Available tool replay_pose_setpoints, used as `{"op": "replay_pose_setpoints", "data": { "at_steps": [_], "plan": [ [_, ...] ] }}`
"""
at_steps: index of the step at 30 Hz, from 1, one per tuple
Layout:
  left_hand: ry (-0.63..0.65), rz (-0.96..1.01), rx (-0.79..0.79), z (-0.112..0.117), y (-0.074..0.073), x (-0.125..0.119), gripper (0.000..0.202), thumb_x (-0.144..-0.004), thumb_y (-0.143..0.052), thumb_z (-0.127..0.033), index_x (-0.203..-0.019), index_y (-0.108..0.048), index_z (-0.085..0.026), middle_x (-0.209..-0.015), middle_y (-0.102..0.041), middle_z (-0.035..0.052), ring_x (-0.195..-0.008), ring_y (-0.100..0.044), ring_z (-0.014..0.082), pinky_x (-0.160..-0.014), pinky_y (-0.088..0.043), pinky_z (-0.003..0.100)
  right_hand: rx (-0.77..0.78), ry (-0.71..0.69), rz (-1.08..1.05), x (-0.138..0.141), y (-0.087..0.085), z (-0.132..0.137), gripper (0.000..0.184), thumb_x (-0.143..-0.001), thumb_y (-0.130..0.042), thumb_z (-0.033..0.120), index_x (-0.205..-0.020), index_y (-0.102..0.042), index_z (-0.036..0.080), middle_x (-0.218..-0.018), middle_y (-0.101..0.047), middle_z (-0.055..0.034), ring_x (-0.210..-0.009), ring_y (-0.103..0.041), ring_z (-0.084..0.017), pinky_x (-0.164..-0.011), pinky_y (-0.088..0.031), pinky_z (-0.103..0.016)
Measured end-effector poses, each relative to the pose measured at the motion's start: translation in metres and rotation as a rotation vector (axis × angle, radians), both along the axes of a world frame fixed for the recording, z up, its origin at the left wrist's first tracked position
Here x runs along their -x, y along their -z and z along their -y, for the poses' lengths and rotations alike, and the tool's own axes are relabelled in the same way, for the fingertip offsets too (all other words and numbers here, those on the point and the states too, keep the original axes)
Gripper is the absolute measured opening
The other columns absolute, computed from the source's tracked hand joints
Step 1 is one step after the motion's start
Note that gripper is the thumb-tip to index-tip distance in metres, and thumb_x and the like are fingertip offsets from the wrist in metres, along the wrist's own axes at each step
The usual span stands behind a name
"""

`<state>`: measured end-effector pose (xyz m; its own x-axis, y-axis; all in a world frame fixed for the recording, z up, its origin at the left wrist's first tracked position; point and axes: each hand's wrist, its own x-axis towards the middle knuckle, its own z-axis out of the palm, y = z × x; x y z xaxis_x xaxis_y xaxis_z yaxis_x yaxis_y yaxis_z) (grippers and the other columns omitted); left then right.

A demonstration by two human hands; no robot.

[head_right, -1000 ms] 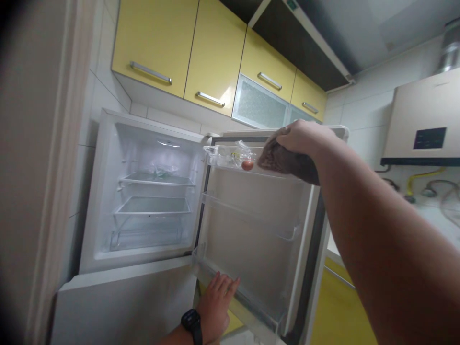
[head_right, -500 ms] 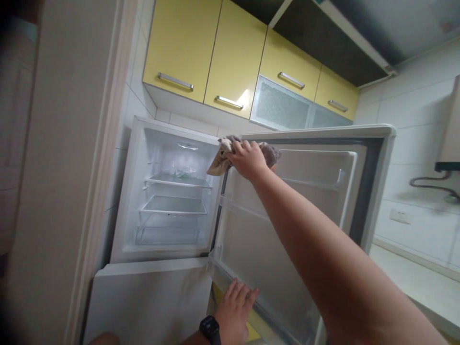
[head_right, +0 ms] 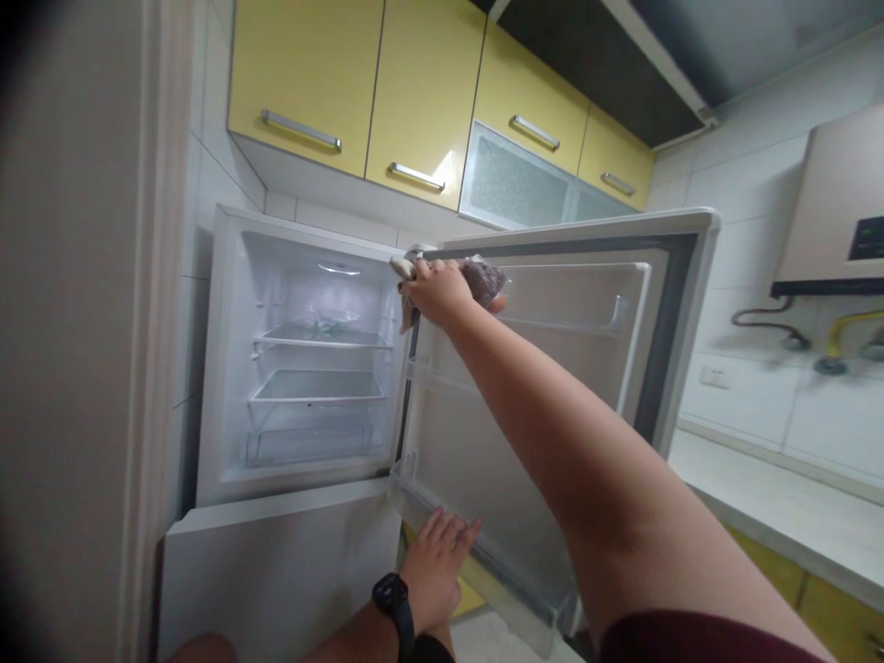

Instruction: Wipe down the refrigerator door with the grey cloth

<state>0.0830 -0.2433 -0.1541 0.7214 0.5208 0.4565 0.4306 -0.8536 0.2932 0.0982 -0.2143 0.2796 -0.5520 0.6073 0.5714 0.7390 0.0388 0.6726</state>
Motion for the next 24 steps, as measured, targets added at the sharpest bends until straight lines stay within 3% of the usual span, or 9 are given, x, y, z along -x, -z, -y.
{"op": "replay_pose_setpoints", "data": {
  "at_steps": [4,7,11,15,17,19,22,24],
  "plan": [
    [-0.020,-0.006,-0.026,-0.002,0.002,0.000,0.076,-0.093,-0.053,-0.040,-0.163,-0.026,-0.024,-0.152,-0.049,0.0125,-0.144,-0.040,0.0308,-0.131,-0.010,0.051,-0.049,0.011,-0.008,-0.032,0.015,0.046,0.040,-0.101,-0.038,0.033,-0.128,-0.065,0.024,-0.126,-0.062,-0.0166,-0.102,-0.059,-0.031,-0.081,-0.040,-0.041],
    [-0.026,0.011,-0.051,-0.002,0.007,-0.003,0.074,-0.094,-0.051,-0.037,-0.162,-0.027,-0.025,-0.151,-0.050,0.0113,-0.144,-0.040,0.0288,-0.131,-0.010,0.050,-0.172,0.003,-0.124,-0.073,0.031,0.090,0.037,-0.095,-0.051,0.036,-0.127,-0.066,0.028,-0.125,-0.063,-0.0139,-0.103,-0.060,-0.032,-0.081,-0.043,-0.041],
    [-0.096,0.029,-0.068,-0.006,0.021,-0.013,0.078,-0.086,-0.052,-0.024,-0.161,-0.031,-0.026,-0.153,-0.050,0.0087,-0.148,-0.035,0.0269,-0.132,-0.009,0.048,-0.502,-0.022,-0.485,-0.146,0.060,0.145,0.037,-0.090,-0.060,0.043,-0.123,-0.068,0.029,-0.128,-0.063,-0.0147,-0.112,-0.061,-0.036,-0.085,-0.049,-0.045],
    [-0.143,-0.015,-0.062,-0.010,0.030,-0.021,0.091,-0.077,-0.055,-0.018,-0.163,-0.027,-0.028,-0.158,-0.046,0.0073,-0.153,-0.030,0.0271,-0.131,-0.010,0.052,-0.825,-0.044,-0.785,-0.222,0.093,0.162,0.038,-0.093,-0.054,0.045,-0.123,-0.067,0.026,-0.128,-0.065,-0.0191,-0.124,-0.059,-0.038,-0.099,-0.050,-0.050],
    [-0.150,-0.027,-0.070,-0.009,0.029,-0.022,0.094,-0.074,-0.054,-0.016,-0.163,-0.027,-0.028,-0.159,-0.045,0.0065,-0.154,-0.029,0.0267,-0.131,-0.008,0.052,-0.815,0.000,-0.877,-0.250,0.112,0.155,0.046,-0.088,-0.059,0.046,-0.126,-0.066,0.022,-0.129,-0.065,-0.0218,-0.124,-0.059,-0.039,-0.101,-0.050,-0.050],
    [-0.142,-0.026,-0.086,-0.008,0.025,-0.023,0.094,-0.073,-0.052,-0.014,-0.163,-0.028,-0.027,-0.160,-0.045,0.0052,-0.155,-0.027,0.0245,-0.131,-0.007,0.050,-0.673,0.063,-0.904,-0.267,0.135,0.146,0.055,-0.085,-0.061,0.049,-0.132,-0.063,0.018,-0.133,-0.063,-0.0228,-0.124,-0.059,-0.040,-0.100,-0.051,-0.050],
    [-0.116,-0.044,-0.098,-0.008,0.020,-0.027,0.094,-0.072,-0.051,-0.013,-0.163,-0.028,-0.023,-0.163,-0.042,0.0057,-0.156,-0.023,0.0231,-0.131,-0.007,0.046,-0.437,0.125,-0.847,-0.273,0.176,0.138,0.048,-0.091,-0.053,0.049,-0.130,-0.065,0.023,-0.134,-0.062,-0.0174,-0.122,-0.059,-0.037,-0.103,-0.050,-0.048],
    [-0.116,-0.068,-0.099,-0.009,0.018,-0.031,0.095,-0.071,-0.051,-0.014,-0.163,-0.027,-0.020,-0.165,-0.039,0.0072,-0.157,-0.021,0.0240,-0.131,-0.007,0.047,-0.362,0.151,-0.862,-0.274,0.206,0.139,0.044,-0.095,-0.047,0.047,-0.129,-0.065,0.027,-0.130,-0.062,-0.0150,-0.117,-0.061,-0.036,-0.102,-0.050,-0.046]
  ]
}}
